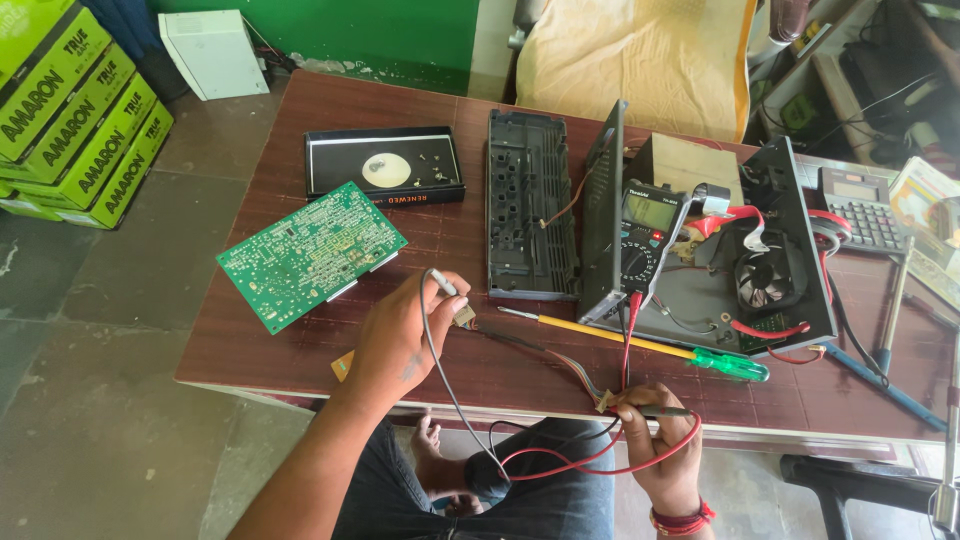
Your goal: The person uses a multimeter to test a small orange circuit board on a workbench. They hold the board with one hand and touch various points on it with the multimeter probes while observing the readings.
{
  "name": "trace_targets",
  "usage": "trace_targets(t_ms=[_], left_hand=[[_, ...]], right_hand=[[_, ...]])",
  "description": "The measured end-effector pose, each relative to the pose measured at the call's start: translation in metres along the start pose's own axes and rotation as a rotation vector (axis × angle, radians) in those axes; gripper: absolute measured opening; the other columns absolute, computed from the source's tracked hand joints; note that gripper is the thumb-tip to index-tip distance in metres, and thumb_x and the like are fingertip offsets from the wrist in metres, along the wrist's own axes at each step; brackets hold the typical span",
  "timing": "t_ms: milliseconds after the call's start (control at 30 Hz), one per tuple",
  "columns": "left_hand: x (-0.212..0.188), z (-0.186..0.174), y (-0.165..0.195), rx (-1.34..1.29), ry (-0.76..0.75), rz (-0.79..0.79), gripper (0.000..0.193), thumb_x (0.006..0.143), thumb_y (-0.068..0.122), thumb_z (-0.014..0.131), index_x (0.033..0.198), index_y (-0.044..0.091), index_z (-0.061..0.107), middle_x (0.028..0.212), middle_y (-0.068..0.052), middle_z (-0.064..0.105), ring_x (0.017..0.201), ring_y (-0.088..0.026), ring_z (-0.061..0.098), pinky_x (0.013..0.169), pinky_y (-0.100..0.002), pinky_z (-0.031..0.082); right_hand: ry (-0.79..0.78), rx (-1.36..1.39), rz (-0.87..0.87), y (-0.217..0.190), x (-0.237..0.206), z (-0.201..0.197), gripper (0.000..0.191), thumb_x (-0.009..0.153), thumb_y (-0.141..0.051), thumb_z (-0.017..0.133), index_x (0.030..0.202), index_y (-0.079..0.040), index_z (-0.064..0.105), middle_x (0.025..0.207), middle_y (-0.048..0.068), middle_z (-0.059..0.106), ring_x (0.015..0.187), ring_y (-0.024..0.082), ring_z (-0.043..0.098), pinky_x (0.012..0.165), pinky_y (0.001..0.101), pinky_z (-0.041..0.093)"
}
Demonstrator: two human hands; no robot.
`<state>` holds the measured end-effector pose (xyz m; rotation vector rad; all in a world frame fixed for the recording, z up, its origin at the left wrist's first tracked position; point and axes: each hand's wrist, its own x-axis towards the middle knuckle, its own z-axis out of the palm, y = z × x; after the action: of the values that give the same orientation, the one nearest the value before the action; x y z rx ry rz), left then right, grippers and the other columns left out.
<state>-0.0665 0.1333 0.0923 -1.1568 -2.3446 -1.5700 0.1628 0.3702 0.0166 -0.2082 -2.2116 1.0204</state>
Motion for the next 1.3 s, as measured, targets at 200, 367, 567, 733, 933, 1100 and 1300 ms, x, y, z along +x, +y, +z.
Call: trace_targets(t_ms=[200, 367, 567, 733, 933, 1100, 1300], left_hand=[[0.006, -0.001, 0.002, 0.056, -0.033, 0.02, 0.012, 0.097, 0.011, 0.063, 0.109, 0.01, 0.062, 0.092, -0.009, 0.071, 0.079, -0.031, 0.073, 0.064, -0.041, 0.054], [0.003, 0.0, 0.0, -0.006, -0.039, -0.025, 0.011, 0.099, 0.011, 0.061, 0.11, 0.009, 0.061, 0.094, -0.009, 0.072, 0.084, -0.027, 0.076, 0.067, -0.039, 0.057], [-0.001, 0.001, -0.015, -0.143, -0.03, -0.02, 0.014, 0.099, 0.009, 0.062, 0.112, 0.005, 0.061, 0.098, -0.011, 0.073, 0.09, -0.025, 0.078, 0.075, -0.036, 0.061], [-0.008, -0.011, -0.018, -0.281, 0.019, -0.098, 0.017, 0.1, 0.009, 0.064, 0.115, 0.003, 0.067, 0.109, -0.009, 0.076, 0.102, -0.022, 0.077, 0.089, -0.034, 0.062], [-0.032, -0.028, -0.009, -0.269, 0.117, -0.147, 0.017, 0.098, 0.011, 0.065, 0.113, 0.004, 0.069, 0.11, -0.008, 0.075, 0.097, -0.019, 0.076, 0.078, -0.031, 0.065], [-0.041, -0.032, -0.013, -0.171, 0.131, -0.099, 0.017, 0.098, 0.01, 0.065, 0.113, 0.004, 0.069, 0.108, -0.007, 0.076, 0.093, -0.016, 0.076, 0.075, -0.029, 0.06], [-0.044, -0.026, -0.02, -0.259, 0.109, -0.14, 0.018, 0.1, 0.011, 0.064, 0.116, 0.005, 0.069, 0.109, -0.007, 0.077, 0.095, -0.014, 0.076, 0.079, -0.028, 0.06]], right_hand=[[0.007, -0.006, 0.007, 0.002, 0.0, 0.0, 0.003, 0.094, -0.002, 0.064, 0.097, 0.001, 0.063, 0.09, 0.012, 0.073, 0.079, 0.02, 0.074, 0.069, 0.0295, 0.057], [0.006, -0.002, 0.005, 0.001, -0.001, 0.001, 0.003, 0.094, -0.001, 0.064, 0.096, 0.001, 0.064, 0.09, 0.012, 0.073, 0.081, 0.02, 0.075, 0.07, 0.0292, 0.058], [0.005, -0.013, 0.027, -0.001, -0.001, 0.001, 0.003, 0.095, -0.001, 0.064, 0.095, 0.001, 0.064, 0.09, 0.012, 0.073, 0.081, 0.019, 0.075, 0.07, 0.0289, 0.058], [0.018, -0.026, 0.015, -0.003, -0.001, 0.001, 0.004, 0.095, -0.002, 0.064, 0.096, 0.002, 0.065, 0.091, 0.012, 0.074, 0.08, 0.019, 0.075, 0.069, 0.0286, 0.058], [0.011, -0.002, -0.004, 0.001, -0.002, 0.002, 0.005, 0.097, -0.001, 0.064, 0.098, 0.003, 0.064, 0.093, 0.013, 0.073, 0.083, 0.02, 0.074, 0.073, 0.0286, 0.058], [0.011, -0.017, 0.014, 0.003, -0.004, 0.002, 0.005, 0.097, -0.002, 0.064, 0.098, 0.003, 0.064, 0.093, 0.013, 0.073, 0.083, 0.02, 0.074, 0.073, 0.029, 0.058], [0.016, -0.023, -0.005, 0.003, -0.003, 0.002, 0.006, 0.097, -0.003, 0.064, 0.099, 0.002, 0.064, 0.094, 0.013, 0.073, 0.083, 0.019, 0.074, 0.073, 0.0287, 0.058]])
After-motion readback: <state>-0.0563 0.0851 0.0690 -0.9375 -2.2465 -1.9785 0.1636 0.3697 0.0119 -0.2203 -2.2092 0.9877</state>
